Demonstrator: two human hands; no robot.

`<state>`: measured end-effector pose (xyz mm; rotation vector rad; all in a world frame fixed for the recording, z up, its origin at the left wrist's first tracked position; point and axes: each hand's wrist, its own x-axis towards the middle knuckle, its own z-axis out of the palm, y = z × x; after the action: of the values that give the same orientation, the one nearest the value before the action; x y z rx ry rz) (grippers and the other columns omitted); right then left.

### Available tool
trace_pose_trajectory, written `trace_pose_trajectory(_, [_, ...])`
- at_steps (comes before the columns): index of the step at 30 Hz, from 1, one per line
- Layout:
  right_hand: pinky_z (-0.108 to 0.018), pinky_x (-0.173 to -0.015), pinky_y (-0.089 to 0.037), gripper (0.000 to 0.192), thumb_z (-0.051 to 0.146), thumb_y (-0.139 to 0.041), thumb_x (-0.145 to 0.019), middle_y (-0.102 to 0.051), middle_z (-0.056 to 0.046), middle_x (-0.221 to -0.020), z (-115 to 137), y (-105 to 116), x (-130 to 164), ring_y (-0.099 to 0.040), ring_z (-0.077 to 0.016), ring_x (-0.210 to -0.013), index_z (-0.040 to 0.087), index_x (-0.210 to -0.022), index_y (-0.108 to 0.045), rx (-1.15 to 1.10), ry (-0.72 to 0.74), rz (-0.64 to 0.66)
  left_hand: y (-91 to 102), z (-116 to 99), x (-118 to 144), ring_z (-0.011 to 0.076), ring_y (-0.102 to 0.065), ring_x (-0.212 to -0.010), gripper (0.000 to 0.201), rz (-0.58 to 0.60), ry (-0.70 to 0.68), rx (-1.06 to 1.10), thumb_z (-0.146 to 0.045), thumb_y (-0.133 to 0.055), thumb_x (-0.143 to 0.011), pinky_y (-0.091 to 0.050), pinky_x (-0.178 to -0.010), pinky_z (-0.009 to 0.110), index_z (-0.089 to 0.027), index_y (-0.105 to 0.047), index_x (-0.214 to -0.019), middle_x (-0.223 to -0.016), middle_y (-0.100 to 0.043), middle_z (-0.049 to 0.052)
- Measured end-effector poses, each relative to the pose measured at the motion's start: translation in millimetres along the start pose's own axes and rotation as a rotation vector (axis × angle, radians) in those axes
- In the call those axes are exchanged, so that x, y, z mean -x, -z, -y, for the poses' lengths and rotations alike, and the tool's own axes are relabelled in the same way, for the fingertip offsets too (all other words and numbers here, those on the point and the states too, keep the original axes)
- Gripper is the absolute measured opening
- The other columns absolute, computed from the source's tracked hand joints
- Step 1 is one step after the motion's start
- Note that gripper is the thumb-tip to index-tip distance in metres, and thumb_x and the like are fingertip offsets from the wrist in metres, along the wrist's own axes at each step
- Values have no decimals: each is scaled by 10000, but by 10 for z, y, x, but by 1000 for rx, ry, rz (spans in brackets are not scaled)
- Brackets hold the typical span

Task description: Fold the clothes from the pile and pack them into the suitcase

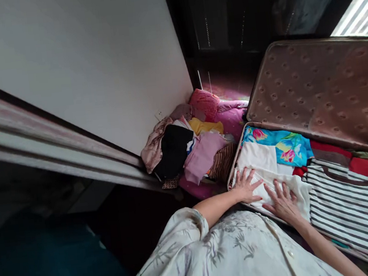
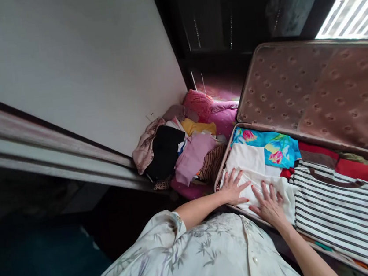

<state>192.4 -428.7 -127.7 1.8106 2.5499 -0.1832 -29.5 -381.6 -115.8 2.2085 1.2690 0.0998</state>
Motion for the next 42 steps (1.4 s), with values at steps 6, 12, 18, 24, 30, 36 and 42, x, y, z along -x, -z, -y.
trace_pose_trajectory(6, [-677,-1085,-320,697,618,-522,-885,-322,-130,-1645,-155,-159,29,-267,-460,-1497,320,-1515,-485,-2,7,49,250,231,196,418,-150,-1546,767,-215,-54,192,-481,-724,-844,-192,-1222,637,-254,-482,-1534,-1687,-205,153])
trace_pose_trajectory(12, [-624,-1036,-401,626,565,-417,-940,-474,-186,-1519,102,63,-84,-408,-415,-1406,250,-1474,-496,-90,-165,-60,434,1285,1083,310,-457,-1371,417,-683,590,242,-208,-569,-937,-360,-1182,469,-132,-608,-1345,-1421,-507,198])
trace_pose_trajectory(18, [-636,-931,-471,565,501,-393,-977,-531,-198,-1440,528,271,-432,-523,-410,-1256,257,-1481,-472,-271,-110,-138,394,2008,1450,371,-324,-1476,810,-371,577,6,-106,-719,-790,-307,-1203,508,-206,-433,-1541,-1616,-323,181])
trace_pose_trajectory(24, [-575,-1039,-480,510,404,-453,-961,-543,-202,-1407,915,372,-859,-525,-362,-1319,205,-1424,-537,-516,46,-174,853,2129,1352,255,-580,-1239,584,-377,587,128,9,-467,-861,-416,-1106,356,-216,-668,-1361,-1335,-647,124])
trace_pose_trajectory(30, [-506,-955,-550,474,434,-604,-869,-672,-149,-1195,1480,528,-1319,-685,-288,-1010,206,-1284,-629,-950,15,67,1370,2193,1161,250,-692,-1022,433,-459,639,220,-10,-520,-780,-503,-951,300,-131,-778,-1107,-1035,-757,145])
trace_pose_trajectory(36, [-398,-915,-580,449,601,-713,-813,-725,-118,-968,2090,452,-1822,-726,-240,-945,193,-980,-629,-1819,-474,626,1730,2008,1125,236,-683,-933,363,-475,483,228,-13,-540,-681,-507,-897,270,-162,-773,-917,-897,-754,84])
trace_pose_trajectory(42, [-369,-785,-608,422,599,-652,-861,-675,-43,-773,2429,326,-2263,-707,-200,-782,192,-937,-572,-2134,-652,732,1695,1576,1554,163,-567,-624,197,-485,248,343,-46,-482,-594,-444,-663,246,-161,-634,-642,-604,-577,7])
